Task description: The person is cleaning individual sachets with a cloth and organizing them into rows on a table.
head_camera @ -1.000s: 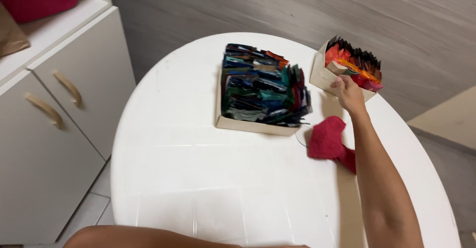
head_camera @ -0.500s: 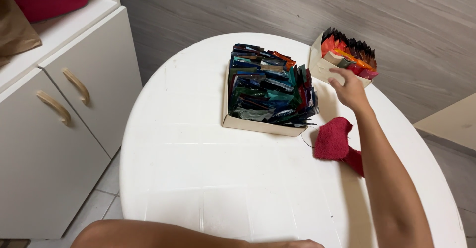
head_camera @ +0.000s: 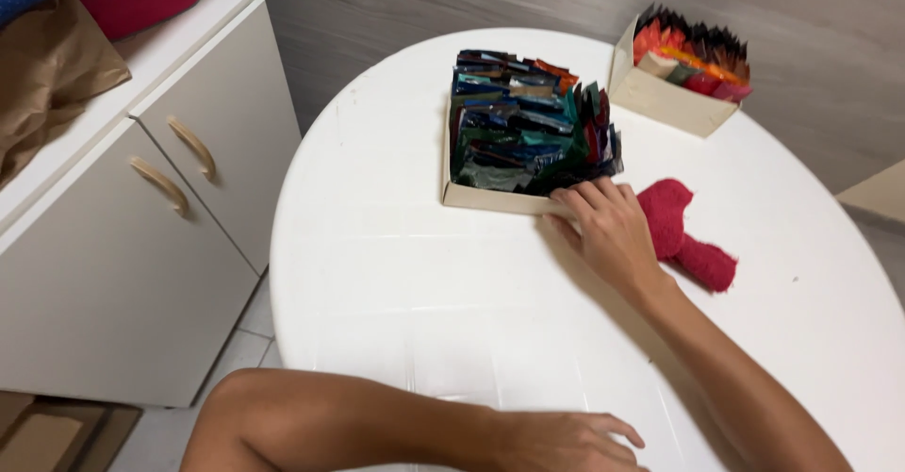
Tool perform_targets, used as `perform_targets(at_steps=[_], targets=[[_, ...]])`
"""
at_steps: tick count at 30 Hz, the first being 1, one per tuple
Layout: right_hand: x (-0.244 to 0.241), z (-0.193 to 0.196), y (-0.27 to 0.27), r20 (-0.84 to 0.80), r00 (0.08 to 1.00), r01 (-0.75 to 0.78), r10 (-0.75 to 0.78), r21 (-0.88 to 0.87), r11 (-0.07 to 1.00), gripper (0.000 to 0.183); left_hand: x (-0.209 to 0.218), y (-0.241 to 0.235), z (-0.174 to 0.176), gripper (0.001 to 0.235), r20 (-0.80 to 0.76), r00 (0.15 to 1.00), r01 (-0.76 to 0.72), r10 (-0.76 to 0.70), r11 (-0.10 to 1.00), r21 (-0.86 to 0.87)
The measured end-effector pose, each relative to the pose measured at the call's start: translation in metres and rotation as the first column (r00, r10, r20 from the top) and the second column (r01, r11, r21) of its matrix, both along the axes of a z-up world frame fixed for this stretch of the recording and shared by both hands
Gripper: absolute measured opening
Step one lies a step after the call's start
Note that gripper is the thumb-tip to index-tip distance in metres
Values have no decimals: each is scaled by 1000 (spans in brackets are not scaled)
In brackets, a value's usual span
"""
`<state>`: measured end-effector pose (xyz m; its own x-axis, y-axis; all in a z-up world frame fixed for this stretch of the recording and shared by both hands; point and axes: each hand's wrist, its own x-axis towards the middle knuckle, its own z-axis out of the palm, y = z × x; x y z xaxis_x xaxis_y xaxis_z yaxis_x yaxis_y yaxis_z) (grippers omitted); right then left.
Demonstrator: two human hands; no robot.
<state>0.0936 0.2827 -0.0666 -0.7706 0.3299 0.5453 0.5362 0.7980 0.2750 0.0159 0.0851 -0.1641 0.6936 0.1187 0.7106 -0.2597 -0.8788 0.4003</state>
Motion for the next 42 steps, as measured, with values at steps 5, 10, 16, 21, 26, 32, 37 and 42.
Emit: perform_targets(at_steps=[5,10,16,21,26,32,37,42], targets=[[16,-11,-7,-24,999,17,-21,-149,989,9,-16,-18,35,52,-27,997,-73,74,996,48],[69,17,-14,-332,939,37,-91,-168,985,13,-36,27,67,19,137,796,-602,590,746,286],[144,-17,13,-106,928,228,-356,-595,771,47,-76,94,69,33,-100,381,-914,919,391,107],[272,-24,62,-245,570,367,-784,-778,510,24,-83,98,79,40,-214,166,-929,963,225,292],[374,-38,99,-249,307,338,-918,-874,350,42,-100,125,67,31,-139,-62,-887,988,9,462],[251,-88,125,-149,784,479,-602,-472,740,45,-133,131,93,16,-145,56,-958,988,94,270],[193,-34,37,-240,736,313,-633,-708,633,45,-147,141,93,12,-119,64,-983,991,82,162],[174,-21,-57,-282,642,65,-713,-907,417,46,-142,140,71,10,-161,123,-970,979,153,191]])
